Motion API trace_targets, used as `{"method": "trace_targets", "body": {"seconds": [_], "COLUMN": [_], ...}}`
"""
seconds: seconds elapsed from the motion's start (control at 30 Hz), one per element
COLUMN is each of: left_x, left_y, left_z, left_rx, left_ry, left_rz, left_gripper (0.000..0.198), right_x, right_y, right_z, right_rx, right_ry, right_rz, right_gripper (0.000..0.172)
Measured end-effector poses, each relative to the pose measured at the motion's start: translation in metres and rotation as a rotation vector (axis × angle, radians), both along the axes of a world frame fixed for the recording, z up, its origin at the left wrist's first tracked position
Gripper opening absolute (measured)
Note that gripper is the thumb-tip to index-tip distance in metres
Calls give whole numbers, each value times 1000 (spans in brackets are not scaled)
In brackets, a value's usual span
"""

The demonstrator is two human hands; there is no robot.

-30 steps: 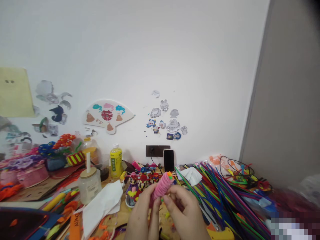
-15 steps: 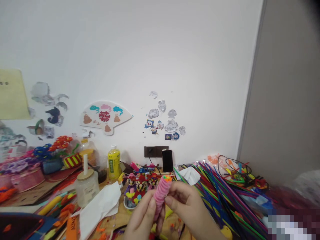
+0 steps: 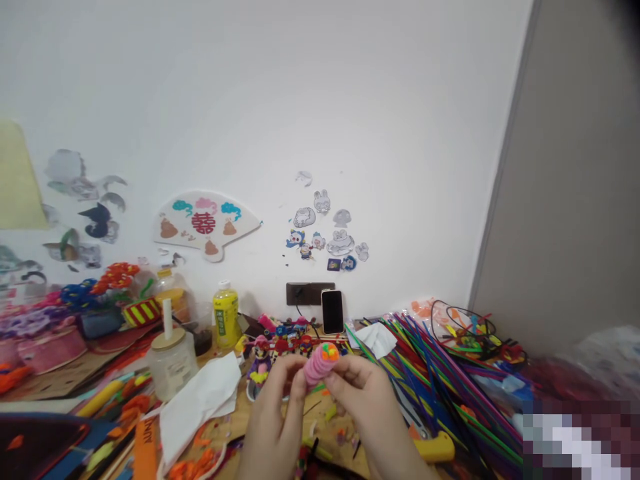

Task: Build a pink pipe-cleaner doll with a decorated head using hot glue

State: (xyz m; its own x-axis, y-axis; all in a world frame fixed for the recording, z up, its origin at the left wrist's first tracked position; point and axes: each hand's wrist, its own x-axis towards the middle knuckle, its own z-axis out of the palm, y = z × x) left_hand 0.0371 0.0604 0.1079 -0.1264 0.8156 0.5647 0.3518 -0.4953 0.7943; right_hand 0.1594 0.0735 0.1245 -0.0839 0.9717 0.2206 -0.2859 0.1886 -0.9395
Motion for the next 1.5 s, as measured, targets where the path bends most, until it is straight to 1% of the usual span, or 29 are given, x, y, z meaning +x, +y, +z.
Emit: {"method": "trace_targets", "body": {"seconds": [0.07, 0.1, 0.13, 0.23, 0.33, 0.4, 0.53, 0.67, 0.73, 0.8, 0.87, 0.97, 1.07, 1.13, 1.2, 1.3, 1.4, 1.5], "left_x": [2, 4, 5, 8, 3, -2, -10, -13, -14, -15, -16, -17, -18, -17, -15, -10, -6, -5], "left_y": [2, 3, 3, 6, 9, 11, 14, 15, 16, 16, 17, 21, 25, 24, 20, 13, 6, 1], "left_z": [-7, -11, -15, -23, -26, -26, -23, -17, -15, -13, -12, -15, -20, -21, -19, -10, 0, 7], "left_rx": [177, 238, 263, 338, 438, 500, 608, 654, 663, 622, 542, 485, 466, 417, 332, 155, -14, -146], "left_ry": [166, 219, 239, 329, 495, 588, 675, 721, 734, 760, 792, 819, 790, 733, 623, 394, 145, -50], "left_rz": [133, 171, 198, 225, 264, 294, 347, 385, 382, 356, 340, 351, 356, 317, 247, 110, -61, -218], "left_gripper": [17, 18, 20, 25, 32, 34, 36, 34, 34, 33, 33, 30, 25, 24, 25, 28, 28, 34], "right_x": [-5, -6, -7, -7, -5, -4, -4, -3, -2, -1, 0, 1, 1, 0, 0, 0, 1, 3], "right_y": [2, 3, 4, 5, 5, 4, 0, -4, -4, -4, -4, -5, -4, -3, -1, 1, 2, 5], "right_z": [-5, -7, -9, -10, -9, -8, -4, 1, 3, 4, 6, 7, 5, 2, -1, -4, -5, -4], "right_rx": [-24, -32, -37, -28, -21, -24, -64, -146, -167, -162, -149, -136, -125, -82, -9, 78, 113, 118], "right_ry": [19, 34, 50, 81, 60, 43, 31, 14, 3, -11, -34, -83, -120, -121, -127, -147, -137, -89], "right_rz": [-32, -52, -68, -111, -122, -108, -18, 73, 94, 103, 105, 122, 127, 99, 102, 99, 30, 44], "right_gripper": [39, 40, 40, 39, 38, 38, 42, 51, 54, 53, 49, 44, 43, 40, 36, 35, 34, 35]}}
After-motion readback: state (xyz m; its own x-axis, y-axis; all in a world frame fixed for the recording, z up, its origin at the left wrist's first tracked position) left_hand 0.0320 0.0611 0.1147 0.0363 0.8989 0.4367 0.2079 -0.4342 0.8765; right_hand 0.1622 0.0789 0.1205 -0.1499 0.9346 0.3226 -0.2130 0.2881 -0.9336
